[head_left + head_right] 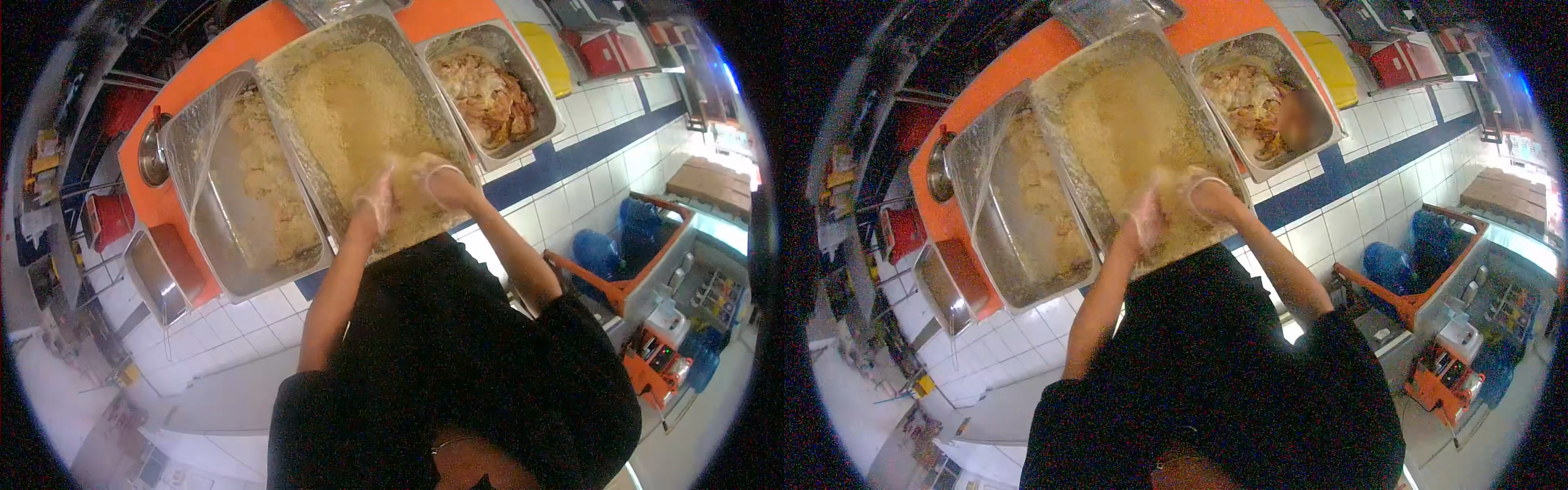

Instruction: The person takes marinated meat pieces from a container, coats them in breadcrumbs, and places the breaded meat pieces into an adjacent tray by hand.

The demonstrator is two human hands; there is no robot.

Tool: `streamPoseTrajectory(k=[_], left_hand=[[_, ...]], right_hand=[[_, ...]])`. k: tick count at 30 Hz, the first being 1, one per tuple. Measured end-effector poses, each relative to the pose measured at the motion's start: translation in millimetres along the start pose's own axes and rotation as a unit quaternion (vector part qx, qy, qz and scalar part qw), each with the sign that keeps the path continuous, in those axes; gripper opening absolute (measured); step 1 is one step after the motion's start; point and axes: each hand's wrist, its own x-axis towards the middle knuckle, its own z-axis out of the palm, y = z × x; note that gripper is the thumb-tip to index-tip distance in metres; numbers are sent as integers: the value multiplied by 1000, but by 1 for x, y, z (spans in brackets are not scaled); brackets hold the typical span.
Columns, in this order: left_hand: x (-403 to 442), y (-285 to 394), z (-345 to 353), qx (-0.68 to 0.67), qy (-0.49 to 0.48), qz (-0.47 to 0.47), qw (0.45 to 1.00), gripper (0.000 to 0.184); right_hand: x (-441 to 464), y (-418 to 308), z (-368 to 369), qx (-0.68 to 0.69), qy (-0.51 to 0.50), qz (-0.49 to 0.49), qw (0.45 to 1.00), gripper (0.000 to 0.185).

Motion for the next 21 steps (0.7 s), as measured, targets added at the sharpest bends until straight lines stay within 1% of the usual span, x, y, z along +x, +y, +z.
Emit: streamPoseTrajectory(k=[1, 2, 3, 4, 5, 6, 7, 8, 9, 10, 11, 13, 14, 15, 16, 17, 18, 19, 20, 21], left_hand=[[-3, 3, 10, 105, 5, 65, 992, 80], [14, -2, 14, 102, 6, 68, 992, 80], [32, -5, 20, 242, 3, 132, 961, 77], [42, -6, 28, 307, 1, 162, 938, 75], [47, -4, 39, 370, 4, 193, 909, 74], [51, -2, 48, 459, -10, 216, 862, 70], [52, 0, 55, 545, -24, 234, 805, 67], [59, 0, 60, 544, -18, 233, 806, 67], [65, 0, 64, 595, -14, 222, 772, 61], [63, -1, 67, 619, -9, 214, 756, 58], [52, 2, 73, 643, -4, 205, 738, 55], [29, 11, 80, 590, 75, 212, 776, 49], [44, 0, 65, 589, 83, 209, 776, 49], [57, -13, 48, 507, 81, 252, 821, 53], [67, -20, 37, 419, 76, 295, 855, 59], [61, -11, 29, 419, 79, 297, 854, 59], [52, 0, 12, 306, 21, 239, 921, 66], [42, 9, -2, 246, -10, 208, 947, 69], [31, 18, -15, 185, -37, 174, 967, 73], [20, 25, -28, 202, -6, 260, 944, 76]], right_hand=[[-10, 5, 4, 1, 0, -1, 1000, 32], [-19, 12, 7, -66, 45, -21, 997, 28], [-27, 18, 11, -132, 89, -42, 986, 26], [-39, 12, 7, -134, 86, -45, 986, 26], [-52, 2, -1, -62, 104, -13, 993, 29], [-59, -1, -7, 11, 122, 18, 992, 31], [-63, 8, -1, 53, 69, 66, 994, 36], [-63, 11, 0, 55, 67, 61, 994, 36], [-62, 13, 2, 65, 76, 83, 992, 37], [-62, 12, 4, 75, 83, 105, 988, 37], [-66, -10, -18, 58, 90, 95, 990, 39], [-64, 8, -6, 71, 100, 72, 990, 40], [-59, 0, -12, 81, 109, 52, 989, 42], [-62, -5, -22, 62, 102, 21, 993, 41], [-58, 0, -12, 64, 101, 15, 993, 41], [-54, 9, 0, 70, 135, 22, 988, 40], [-52, 20, 11, 76, 168, 32, 982, 39], [-50, 22, 12, 76, 168, 32, 982, 39], [-45, 22, 12, 66, 161, 18, 985, 36], [-39, 22, 14, 56, 152, 3, 987, 33]])
